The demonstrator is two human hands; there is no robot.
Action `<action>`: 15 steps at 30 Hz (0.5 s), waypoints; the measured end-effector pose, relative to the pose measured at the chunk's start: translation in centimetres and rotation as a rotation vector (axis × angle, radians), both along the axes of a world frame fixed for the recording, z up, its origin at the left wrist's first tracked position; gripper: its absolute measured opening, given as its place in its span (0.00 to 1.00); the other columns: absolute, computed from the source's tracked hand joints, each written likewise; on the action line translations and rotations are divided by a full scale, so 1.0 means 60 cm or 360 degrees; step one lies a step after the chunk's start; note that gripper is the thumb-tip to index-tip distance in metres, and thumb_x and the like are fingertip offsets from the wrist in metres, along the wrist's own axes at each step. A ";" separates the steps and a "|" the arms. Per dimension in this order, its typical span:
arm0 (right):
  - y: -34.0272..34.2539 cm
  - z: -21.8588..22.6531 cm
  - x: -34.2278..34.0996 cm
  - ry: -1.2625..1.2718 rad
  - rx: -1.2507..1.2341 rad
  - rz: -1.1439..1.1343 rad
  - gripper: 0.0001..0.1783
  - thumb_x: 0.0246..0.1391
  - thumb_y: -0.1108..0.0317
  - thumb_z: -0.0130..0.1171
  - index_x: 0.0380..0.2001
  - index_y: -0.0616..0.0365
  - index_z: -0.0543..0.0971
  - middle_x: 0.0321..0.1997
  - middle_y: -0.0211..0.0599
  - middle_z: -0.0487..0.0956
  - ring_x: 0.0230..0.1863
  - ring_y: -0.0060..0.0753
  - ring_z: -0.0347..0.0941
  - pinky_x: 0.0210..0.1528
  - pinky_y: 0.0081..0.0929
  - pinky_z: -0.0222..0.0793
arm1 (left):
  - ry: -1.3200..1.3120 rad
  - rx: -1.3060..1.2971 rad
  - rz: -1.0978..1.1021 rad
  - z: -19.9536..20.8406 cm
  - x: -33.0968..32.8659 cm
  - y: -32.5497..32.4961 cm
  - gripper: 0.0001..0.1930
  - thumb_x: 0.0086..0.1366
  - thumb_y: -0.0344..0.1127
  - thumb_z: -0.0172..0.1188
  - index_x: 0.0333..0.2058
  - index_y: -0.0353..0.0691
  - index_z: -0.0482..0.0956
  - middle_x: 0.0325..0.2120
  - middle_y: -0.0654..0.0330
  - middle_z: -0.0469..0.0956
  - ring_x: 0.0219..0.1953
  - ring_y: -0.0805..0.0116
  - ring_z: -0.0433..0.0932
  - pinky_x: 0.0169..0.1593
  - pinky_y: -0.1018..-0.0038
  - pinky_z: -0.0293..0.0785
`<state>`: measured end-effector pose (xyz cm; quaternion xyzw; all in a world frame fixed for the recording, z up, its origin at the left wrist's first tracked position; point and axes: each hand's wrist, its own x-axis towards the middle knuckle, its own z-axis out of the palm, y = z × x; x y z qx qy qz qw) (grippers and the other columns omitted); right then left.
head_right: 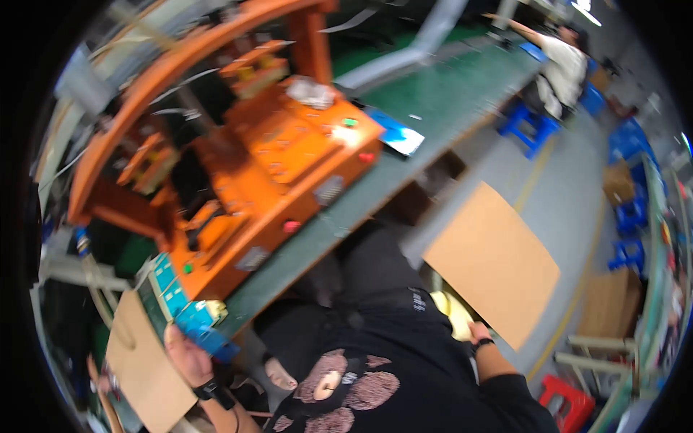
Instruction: Operating a heat press machine to assemble electronic parts.
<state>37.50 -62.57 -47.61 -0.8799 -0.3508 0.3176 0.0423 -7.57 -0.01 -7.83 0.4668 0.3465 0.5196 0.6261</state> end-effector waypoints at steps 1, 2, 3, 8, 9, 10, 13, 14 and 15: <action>-0.051 -0.009 0.066 0.0287 -0.0519 0.0297 0.30 0.41 0.50 0.65 0.46 0.56 0.75 0.37 0.55 0.80 0.39 0.58 0.78 0.42 0.49 0.72 | -0.0093 -0.0022 0.0026 -0.010 0.025 0.006 0.11 0.71 0.38 0.53 0.45 0.37 0.75 0.39 0.60 0.79 0.39 0.71 0.78 0.44 0.72 0.75; 0.021 0.007 0.024 0.0199 -0.0646 -0.0148 0.29 0.46 0.50 0.62 0.48 0.57 0.73 0.39 0.55 0.80 0.43 0.58 0.77 0.45 0.50 0.72 | -0.0105 -0.0034 0.0021 -0.011 0.018 -0.003 0.09 0.70 0.35 0.55 0.43 0.37 0.76 0.38 0.61 0.80 0.37 0.73 0.78 0.41 0.75 0.75; -0.072 -0.003 0.079 -0.0261 -0.0520 -0.0136 0.29 0.50 0.51 0.60 0.51 0.58 0.72 0.43 0.56 0.80 0.48 0.59 0.76 0.50 0.49 0.72 | -0.0223 -0.0128 0.0104 -0.034 0.026 0.013 0.07 0.68 0.33 0.57 0.42 0.38 0.77 0.35 0.63 0.80 0.35 0.75 0.77 0.39 0.78 0.75; 0.295 0.356 0.027 -0.0351 -0.0240 -0.0599 0.29 0.50 0.53 0.63 0.46 0.68 0.77 0.46 0.62 0.78 0.50 0.59 0.75 0.54 0.43 0.70 | -0.0134 -0.0081 0.0314 0.010 0.010 -0.031 0.06 0.69 0.34 0.56 0.40 0.39 0.77 0.30 0.65 0.80 0.26 0.79 0.75 0.26 0.83 0.69; 0.368 0.443 0.040 -0.0374 -0.0211 -0.0570 0.29 0.50 0.53 0.63 0.46 0.68 0.77 0.46 0.62 0.78 0.50 0.59 0.75 0.54 0.43 0.70 | -0.0142 -0.0074 0.0301 0.012 0.005 -0.035 0.07 0.69 0.34 0.56 0.41 0.38 0.77 0.30 0.65 0.79 0.26 0.79 0.76 0.27 0.83 0.69; 0.496 0.565 -0.008 -0.0068 0.0327 -0.0478 0.25 0.53 0.60 0.60 0.48 0.69 0.76 0.44 0.58 0.79 0.45 0.58 0.75 0.51 0.44 0.69 | -0.0148 -0.0075 0.0251 0.016 0.011 -0.036 0.07 0.69 0.34 0.56 0.41 0.38 0.77 0.31 0.64 0.79 0.27 0.78 0.76 0.27 0.83 0.70; 0.726 0.719 -0.094 -0.0495 0.1704 0.0621 0.29 0.47 0.67 0.68 0.53 0.62 0.73 0.53 0.50 0.74 0.55 0.52 0.69 0.58 0.41 0.64 | -0.0089 -0.0100 0.0209 0.036 0.039 -0.036 0.08 0.69 0.33 0.55 0.42 0.37 0.77 0.31 0.63 0.80 0.27 0.78 0.76 0.27 0.82 0.70; 0.792 0.772 -0.134 -0.0427 0.1844 0.0825 0.30 0.45 0.67 0.68 0.53 0.62 0.72 0.54 0.49 0.73 0.56 0.54 0.68 0.59 0.42 0.64 | -0.0060 -0.0075 0.0177 0.044 0.047 -0.035 0.08 0.69 0.31 0.55 0.43 0.35 0.77 0.32 0.61 0.80 0.28 0.77 0.77 0.28 0.82 0.71; 0.848 0.817 -0.170 -0.0340 0.1923 0.1034 0.32 0.44 0.65 0.69 0.54 0.61 0.72 0.55 0.49 0.72 0.57 0.55 0.67 0.60 0.43 0.63 | -0.0081 -0.0075 0.0203 0.054 0.053 -0.028 0.08 0.69 0.31 0.55 0.43 0.35 0.77 0.32 0.61 0.80 0.28 0.77 0.77 0.28 0.82 0.71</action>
